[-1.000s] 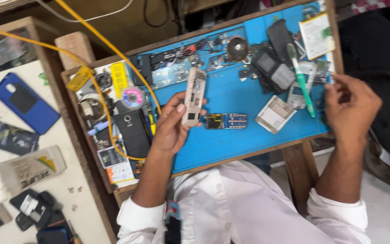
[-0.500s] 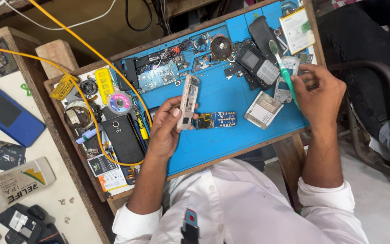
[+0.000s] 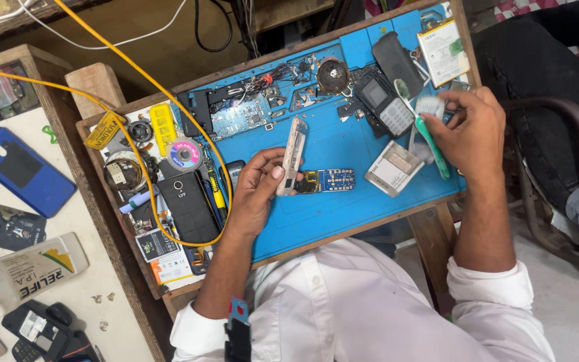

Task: The person uses a soldering iron to work on a mobile phone motherboard and other small circuit boards on a cluttered workbench. They handle several phone parts, including a battery and casing, and briefly interact with another person to receive a component.

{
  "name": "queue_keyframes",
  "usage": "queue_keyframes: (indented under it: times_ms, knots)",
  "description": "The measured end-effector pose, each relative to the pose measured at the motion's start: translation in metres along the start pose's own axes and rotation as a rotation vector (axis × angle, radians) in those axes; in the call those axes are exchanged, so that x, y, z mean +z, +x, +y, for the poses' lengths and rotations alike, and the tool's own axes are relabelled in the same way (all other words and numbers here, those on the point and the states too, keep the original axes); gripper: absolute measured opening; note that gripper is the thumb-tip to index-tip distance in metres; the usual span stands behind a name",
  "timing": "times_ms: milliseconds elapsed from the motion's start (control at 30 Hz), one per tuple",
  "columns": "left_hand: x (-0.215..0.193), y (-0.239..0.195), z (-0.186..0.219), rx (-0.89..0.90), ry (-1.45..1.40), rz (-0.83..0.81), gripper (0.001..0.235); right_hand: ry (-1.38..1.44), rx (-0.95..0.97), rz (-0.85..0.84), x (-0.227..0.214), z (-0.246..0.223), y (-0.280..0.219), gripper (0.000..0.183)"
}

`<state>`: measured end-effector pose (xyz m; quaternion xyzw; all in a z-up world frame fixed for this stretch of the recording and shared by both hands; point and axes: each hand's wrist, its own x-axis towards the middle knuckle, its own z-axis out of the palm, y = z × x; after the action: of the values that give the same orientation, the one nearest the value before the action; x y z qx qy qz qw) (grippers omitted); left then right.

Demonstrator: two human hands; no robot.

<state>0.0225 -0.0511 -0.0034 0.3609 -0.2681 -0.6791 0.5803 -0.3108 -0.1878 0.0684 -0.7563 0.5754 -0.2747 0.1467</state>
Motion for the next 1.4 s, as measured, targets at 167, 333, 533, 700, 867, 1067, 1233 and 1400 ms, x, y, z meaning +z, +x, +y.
queue_keyframes:
  times_ms: [167,333,533,700,867,1067,1233,1400]
  knots:
    - [0.001,0.000,-0.006,0.085,0.054,-0.044,0.042,0.170,-0.008,0.027,-0.001,0.011,-0.003,0.035]
    - [0.002,-0.001,-0.009,0.135,0.055,-0.060,0.041,0.490,0.189,0.139,-0.023,0.008,-0.003,0.032]
    - [0.007,0.001,-0.007,0.167,0.092,-0.041,0.044,0.385,-0.239,0.398,-0.026,-0.001,0.000,0.032]
    - [0.009,-0.002,-0.005,0.181,0.123,-0.037,0.048,0.014,-0.638,0.290,0.020,-0.013,0.006,0.026]
    - [0.010,-0.001,-0.005,0.159,0.091,-0.041,0.048,0.000,-0.478,-0.049,0.015,-0.034,0.000,0.039]
    - [0.011,-0.001,-0.008,0.136,0.145,-0.033,0.048,0.028,-0.471,-0.096,0.002,-0.053,0.000,0.045]
    - [0.011,-0.002,-0.008,0.142,0.183,-0.029,0.047,-0.103,-0.258,-0.015,0.031,-0.049,0.005,0.056]
    - [0.012,-0.003,-0.006,0.162,0.240,-0.048,0.047,-0.006,-0.222,0.031,0.040,-0.030,0.010,0.023]
